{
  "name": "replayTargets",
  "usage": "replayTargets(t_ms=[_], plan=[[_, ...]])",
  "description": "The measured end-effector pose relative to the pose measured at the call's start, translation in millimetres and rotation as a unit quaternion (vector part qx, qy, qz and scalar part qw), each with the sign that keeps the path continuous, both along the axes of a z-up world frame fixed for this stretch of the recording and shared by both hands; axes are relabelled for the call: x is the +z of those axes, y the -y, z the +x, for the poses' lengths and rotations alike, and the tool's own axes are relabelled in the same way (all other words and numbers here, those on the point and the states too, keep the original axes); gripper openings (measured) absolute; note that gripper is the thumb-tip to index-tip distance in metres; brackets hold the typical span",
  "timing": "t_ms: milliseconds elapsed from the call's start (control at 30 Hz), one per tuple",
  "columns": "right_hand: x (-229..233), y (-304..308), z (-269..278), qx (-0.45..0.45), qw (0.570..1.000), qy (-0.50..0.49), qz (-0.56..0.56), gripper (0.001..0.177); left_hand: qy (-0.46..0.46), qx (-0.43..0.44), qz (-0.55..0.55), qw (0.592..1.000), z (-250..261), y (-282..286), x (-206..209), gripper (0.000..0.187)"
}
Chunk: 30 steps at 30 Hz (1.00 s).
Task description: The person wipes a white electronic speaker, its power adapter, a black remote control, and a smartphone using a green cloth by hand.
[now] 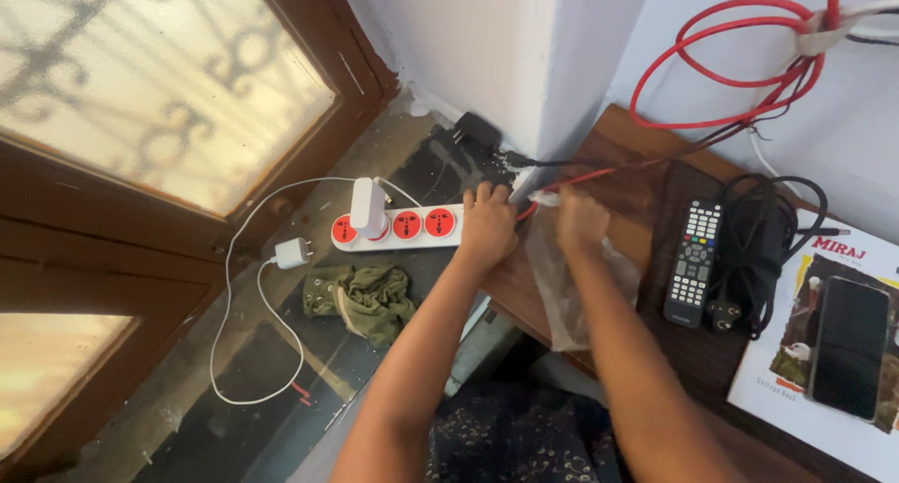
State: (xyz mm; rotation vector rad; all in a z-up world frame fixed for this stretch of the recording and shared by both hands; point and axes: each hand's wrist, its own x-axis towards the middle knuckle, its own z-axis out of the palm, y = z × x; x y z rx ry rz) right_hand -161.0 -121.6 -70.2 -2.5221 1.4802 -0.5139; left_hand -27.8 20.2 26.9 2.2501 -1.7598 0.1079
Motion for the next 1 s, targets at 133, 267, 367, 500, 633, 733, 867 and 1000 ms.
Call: replayTargets(t_ms=[133,267,367,500,633,733,867,1000], plan=[[-1,3,-1,0.015,0.998,0.056,0.02,0.016,-0.006,0.006,0.006,1.0,0,-1,3,0.022],[4,-11,-9,0.01,0.995,0.101,0.008,0.02,-0.062,0.018,0.0,0.998,-2,-1,-7,0.017],[9,-32,-13,0.011,0.966,0.222,0.134,0.023,-0.032,0.024,-0.07,0.997,-6,2,-12,0.02],[6,-64,-15,0.027,0.937,0.302,0.176,0.021,-0.237,0.099,-0.171,0.951,-30,10,-13,0.019],[-29,-64,-12,0.103,0.903,0.393,0.143,0.022,-0.343,0.206,-0.138,0.906,-46,21,-16,0.018],[-49,-63,-13,0.132,0.841,0.478,0.216,0.032,-0.36,0.162,-0.157,0.905,-44,23,-18,0.014],[-39,-52,-20,0.04,0.853,0.43,0.292,0.03,-0.313,0.119,-0.159,0.929,-27,21,-13,0.012],[-3,-36,-22,0.052,0.86,0.424,0.28,0.023,-0.279,0.094,-0.164,0.942,-13,19,-12,0.009]])
